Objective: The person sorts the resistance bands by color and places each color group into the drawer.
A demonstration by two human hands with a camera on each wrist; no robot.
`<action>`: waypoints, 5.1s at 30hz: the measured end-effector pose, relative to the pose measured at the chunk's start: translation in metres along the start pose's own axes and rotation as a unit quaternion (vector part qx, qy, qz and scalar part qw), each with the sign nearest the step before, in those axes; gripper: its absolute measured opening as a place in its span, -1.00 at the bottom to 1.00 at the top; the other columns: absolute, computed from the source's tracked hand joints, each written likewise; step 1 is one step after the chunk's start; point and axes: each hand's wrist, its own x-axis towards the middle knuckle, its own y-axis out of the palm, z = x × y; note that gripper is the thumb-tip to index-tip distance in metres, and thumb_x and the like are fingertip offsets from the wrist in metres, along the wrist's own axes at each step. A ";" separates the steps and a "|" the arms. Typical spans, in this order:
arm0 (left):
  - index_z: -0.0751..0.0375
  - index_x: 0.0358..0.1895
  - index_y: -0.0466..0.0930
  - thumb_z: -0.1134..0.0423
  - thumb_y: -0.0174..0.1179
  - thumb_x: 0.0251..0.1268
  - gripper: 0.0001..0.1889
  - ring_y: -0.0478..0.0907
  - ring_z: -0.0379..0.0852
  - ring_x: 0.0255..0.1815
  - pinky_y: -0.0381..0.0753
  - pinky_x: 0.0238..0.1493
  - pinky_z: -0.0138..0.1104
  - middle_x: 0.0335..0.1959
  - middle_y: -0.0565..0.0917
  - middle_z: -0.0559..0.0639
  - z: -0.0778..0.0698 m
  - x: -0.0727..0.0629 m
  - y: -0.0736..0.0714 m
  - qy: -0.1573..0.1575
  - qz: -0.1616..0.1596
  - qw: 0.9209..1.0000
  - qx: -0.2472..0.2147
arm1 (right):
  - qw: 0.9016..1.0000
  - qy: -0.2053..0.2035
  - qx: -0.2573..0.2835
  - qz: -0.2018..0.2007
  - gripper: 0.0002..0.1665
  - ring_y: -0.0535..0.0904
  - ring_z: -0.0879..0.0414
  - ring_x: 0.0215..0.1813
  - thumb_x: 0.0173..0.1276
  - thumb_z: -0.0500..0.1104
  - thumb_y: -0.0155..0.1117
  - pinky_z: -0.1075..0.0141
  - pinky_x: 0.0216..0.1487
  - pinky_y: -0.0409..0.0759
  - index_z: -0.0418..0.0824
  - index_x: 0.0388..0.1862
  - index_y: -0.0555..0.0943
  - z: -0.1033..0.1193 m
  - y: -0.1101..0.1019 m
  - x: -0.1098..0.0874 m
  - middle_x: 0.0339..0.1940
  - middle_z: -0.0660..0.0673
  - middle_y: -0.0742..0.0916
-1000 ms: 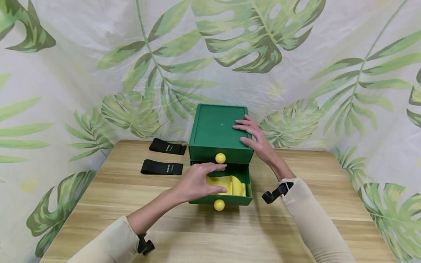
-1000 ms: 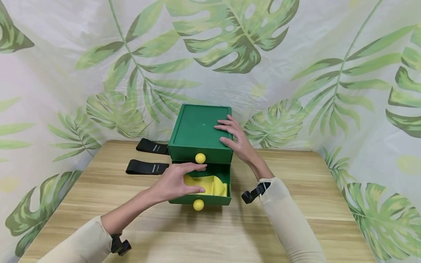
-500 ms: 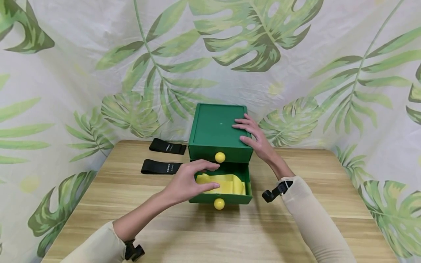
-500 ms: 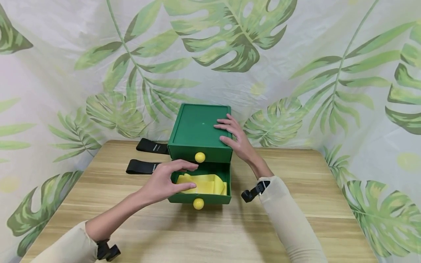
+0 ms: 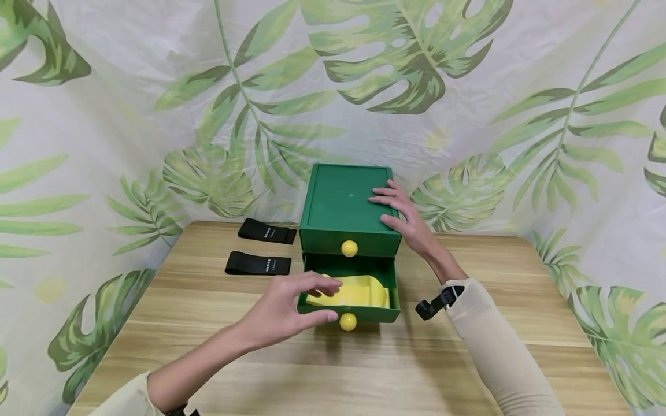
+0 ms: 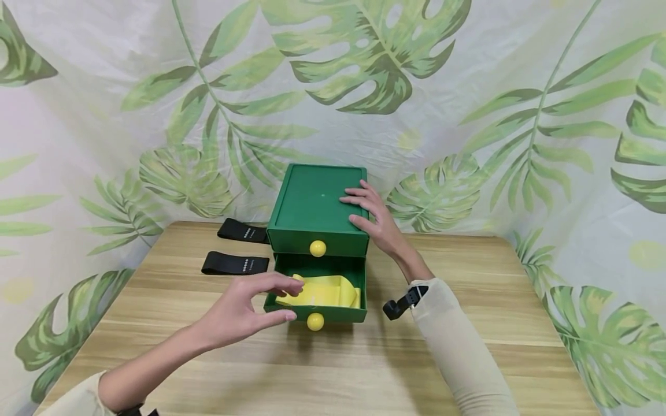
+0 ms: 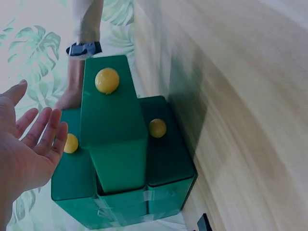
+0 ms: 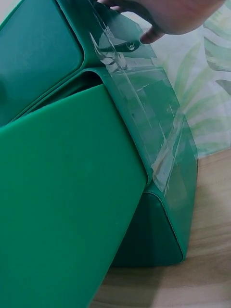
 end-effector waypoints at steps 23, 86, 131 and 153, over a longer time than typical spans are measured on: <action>0.08 0.26 0.71 0.03 0.48 0.37 -0.54 0.75 -0.22 -0.03 0.80 -0.09 -0.24 -0.04 0.81 -0.15 0.023 -0.036 0.041 -0.125 0.049 0.991 -0.011 | 1.000 -0.004 -0.001 -0.005 -0.51 -0.12 -0.15 0.78 0.58 -0.26 0.08 -0.20 0.71 -0.25 -0.31 0.41 0.59 -0.001 0.000 0.000 0.57 -0.28 0.46; 0.02 0.01 0.80 0.31 0.54 0.27 -0.73 0.82 -0.21 -0.24 0.80 -0.18 -0.32 -0.19 0.86 -0.09 0.064 0.009 0.068 -0.120 -0.125 0.985 0.014 | 1.000 0.004 -0.010 0.018 -0.50 -0.15 -0.09 0.79 0.60 -0.14 0.13 -0.23 0.71 -0.24 -0.24 0.44 0.58 0.003 0.002 -0.001 0.59 -0.23 0.44; 0.05 0.02 0.81 0.29 0.52 0.31 -0.75 0.80 -0.23 -0.25 0.76 -0.20 -0.41 -0.18 0.86 -0.08 0.089 0.041 0.065 -0.143 -0.152 0.978 -0.018 | 0.995 -0.034 -0.071 0.060 -0.41 -0.06 -0.23 0.76 0.64 0.02 0.13 -0.32 0.67 -0.17 -0.21 0.51 0.54 0.005 -0.010 0.006 0.61 -0.24 0.45; 0.24 0.09 0.74 0.31 0.53 0.28 -0.66 0.83 -0.03 -0.15 0.77 -0.09 -0.36 -0.12 0.85 0.11 0.103 0.007 0.061 -0.171 -0.094 0.981 -0.004 | 0.997 -0.021 -0.056 0.049 -0.45 -0.08 -0.21 0.76 0.61 -0.14 0.12 -0.29 0.68 -0.18 -0.22 0.51 0.54 0.005 -0.010 0.006 0.61 -0.23 0.44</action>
